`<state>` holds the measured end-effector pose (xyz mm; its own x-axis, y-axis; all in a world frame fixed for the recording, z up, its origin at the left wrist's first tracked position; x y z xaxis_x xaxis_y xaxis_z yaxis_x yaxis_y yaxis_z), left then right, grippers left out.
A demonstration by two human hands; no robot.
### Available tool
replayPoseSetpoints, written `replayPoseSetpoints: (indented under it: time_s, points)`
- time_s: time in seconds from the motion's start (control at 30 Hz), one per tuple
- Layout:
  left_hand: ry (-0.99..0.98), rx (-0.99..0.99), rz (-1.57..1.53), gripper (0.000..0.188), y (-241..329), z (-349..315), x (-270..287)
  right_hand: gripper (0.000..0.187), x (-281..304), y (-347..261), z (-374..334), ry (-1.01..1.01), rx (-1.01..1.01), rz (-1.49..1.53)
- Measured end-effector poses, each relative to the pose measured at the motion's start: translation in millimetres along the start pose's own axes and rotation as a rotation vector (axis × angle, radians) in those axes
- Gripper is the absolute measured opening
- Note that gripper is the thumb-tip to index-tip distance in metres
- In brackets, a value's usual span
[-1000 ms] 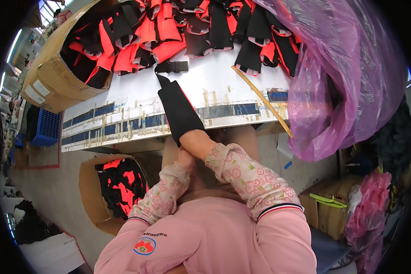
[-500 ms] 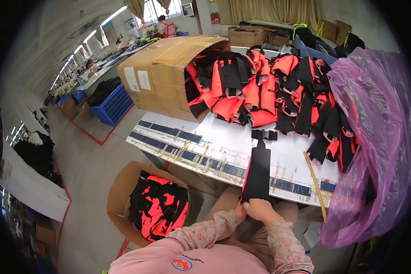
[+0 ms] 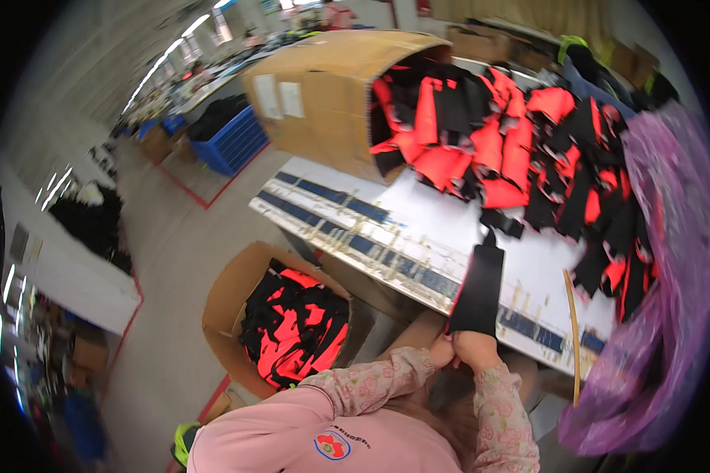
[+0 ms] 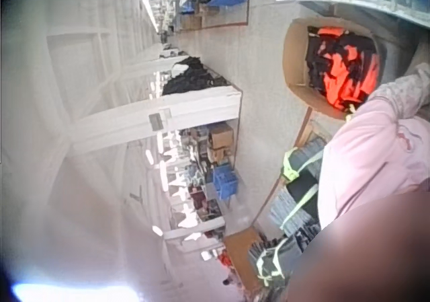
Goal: Turning and shaping components of life jackets using a wooden tool in a factory setting.
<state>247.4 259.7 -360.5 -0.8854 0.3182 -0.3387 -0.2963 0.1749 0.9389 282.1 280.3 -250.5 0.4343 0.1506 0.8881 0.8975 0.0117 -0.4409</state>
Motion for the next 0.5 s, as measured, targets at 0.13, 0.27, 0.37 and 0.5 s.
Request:
replayPoseSetpoints:
  time_s: [0.13, 0.27, 0.37, 0.5]
  points:
    - [0.006, 0.147, -0.252, 0.027, -22, 2, -9, 0.027, 14, -13, -7, 0.238, 0.163, -0.072]
    - [0.112, 0.178, -0.35, 0.034, -10, -12, -6, 0.021, 25, -30, -39, -0.031, 0.05, -0.019]
    - [0.123, 0.114, -0.124, 0.028, -38, -1, 26, 0.035, 78, -88, -89, 0.321, 0.455, 0.151]
    - [0.073, 0.112, -0.284, 0.022, -10, -11, -1, 0.039, 106, -60, -75, 0.526, 0.162, -0.021]
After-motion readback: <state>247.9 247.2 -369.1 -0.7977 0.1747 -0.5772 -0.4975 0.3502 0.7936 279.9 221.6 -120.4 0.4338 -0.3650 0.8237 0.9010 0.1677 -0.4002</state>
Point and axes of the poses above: each hand's wrist, its own z-axis towards the middle knuckle, its own x-axis out of the back of the hand, y = z × x, the point moved 9 cm from there along z, towards the middle knuckle, and after that the axes turned 11 degrees about -x, right-handed, at the moved point
